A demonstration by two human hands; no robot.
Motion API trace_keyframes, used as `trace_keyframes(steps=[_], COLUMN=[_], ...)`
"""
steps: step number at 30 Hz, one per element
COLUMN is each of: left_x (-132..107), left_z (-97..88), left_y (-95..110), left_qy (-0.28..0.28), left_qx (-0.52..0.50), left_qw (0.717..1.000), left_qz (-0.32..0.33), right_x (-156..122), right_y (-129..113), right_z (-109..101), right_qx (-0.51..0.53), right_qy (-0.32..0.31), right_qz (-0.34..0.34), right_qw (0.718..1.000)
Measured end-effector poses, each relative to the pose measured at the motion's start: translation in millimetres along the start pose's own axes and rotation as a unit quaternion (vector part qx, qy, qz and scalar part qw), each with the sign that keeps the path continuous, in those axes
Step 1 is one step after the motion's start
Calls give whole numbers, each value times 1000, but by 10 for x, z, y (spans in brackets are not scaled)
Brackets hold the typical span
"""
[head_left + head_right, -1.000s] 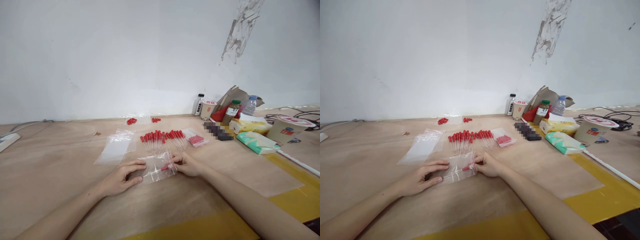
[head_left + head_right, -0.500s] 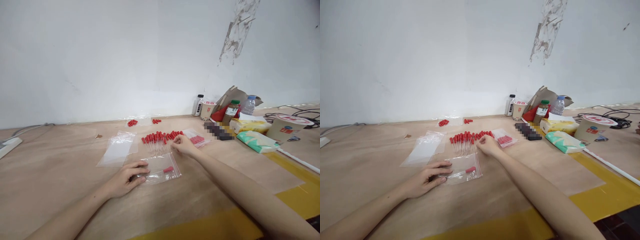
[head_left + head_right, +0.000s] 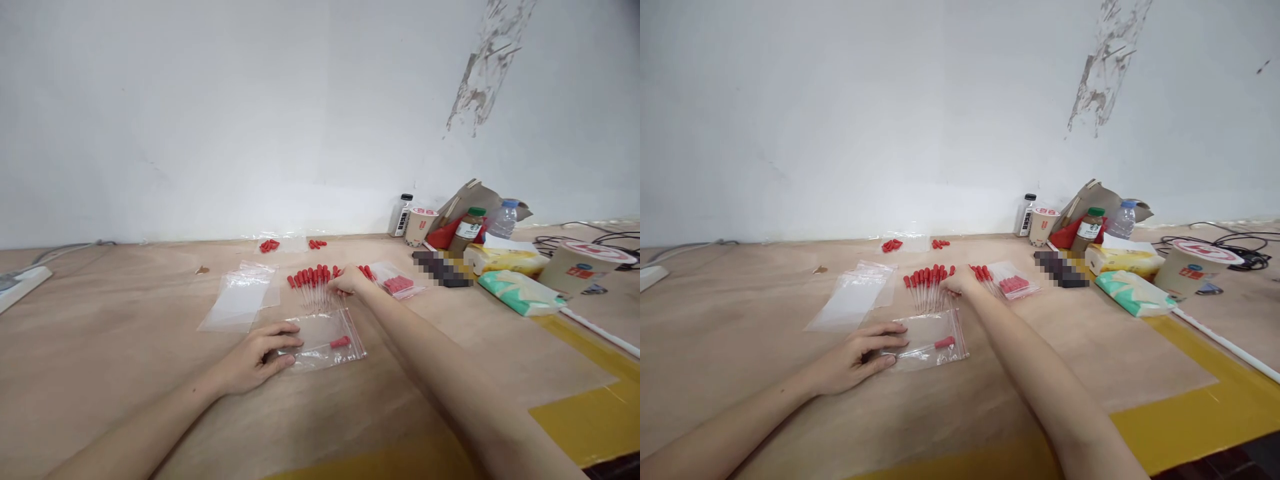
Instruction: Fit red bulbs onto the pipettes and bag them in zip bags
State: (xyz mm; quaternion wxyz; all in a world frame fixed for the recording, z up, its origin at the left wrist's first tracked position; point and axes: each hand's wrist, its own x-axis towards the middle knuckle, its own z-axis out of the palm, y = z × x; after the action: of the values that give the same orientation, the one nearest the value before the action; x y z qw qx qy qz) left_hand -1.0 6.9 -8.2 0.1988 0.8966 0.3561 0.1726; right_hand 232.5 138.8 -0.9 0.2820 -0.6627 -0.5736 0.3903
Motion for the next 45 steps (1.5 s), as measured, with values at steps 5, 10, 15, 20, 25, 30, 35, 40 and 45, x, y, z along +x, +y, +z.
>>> trace_keyframes(steps=[5, 10, 15, 20, 25, 30, 35, 40, 45], left_x=[-1, -9, -8, -3, -9, -8, -3, -7, -8], left_z=[-1, 7, 16, 20, 23, 18, 11, -3, 1], left_y=[3, -12, -29, -41, -49, -46, -38, -9, -13], left_qy=[2, 0, 0, 1, 3, -4, 1, 6, 7], left_qx=[0, 2, 5, 0, -17, -18, 2, 14, 10], left_qw=[1000, 1000, 1000, 1000, 1000, 1000, 1000, 999, 999], left_qz=[-3, -1, -4, -2, -3, -8, -10, -29, -30], right_x=[28, -20, -173, -518, -834, -856, -857, -902, -923], right_y=[-14, -60, -8, 209, 494, 668, 690, 699, 716], right_z=[53, 66, -92, -336, -379, -265, -270, -360, -425], right_qx=[29, 69, 128, 170, 266, 393, 454, 431, 310], right_qy=[4, 6, 2, -49, -40, -31, -98, -99, -111], right_qz=[15, 17, -18, -56, -124, -108, -75, -78, -100], right_qw=[999, 997, 992, 983, 955, 912, 882, 893, 939])
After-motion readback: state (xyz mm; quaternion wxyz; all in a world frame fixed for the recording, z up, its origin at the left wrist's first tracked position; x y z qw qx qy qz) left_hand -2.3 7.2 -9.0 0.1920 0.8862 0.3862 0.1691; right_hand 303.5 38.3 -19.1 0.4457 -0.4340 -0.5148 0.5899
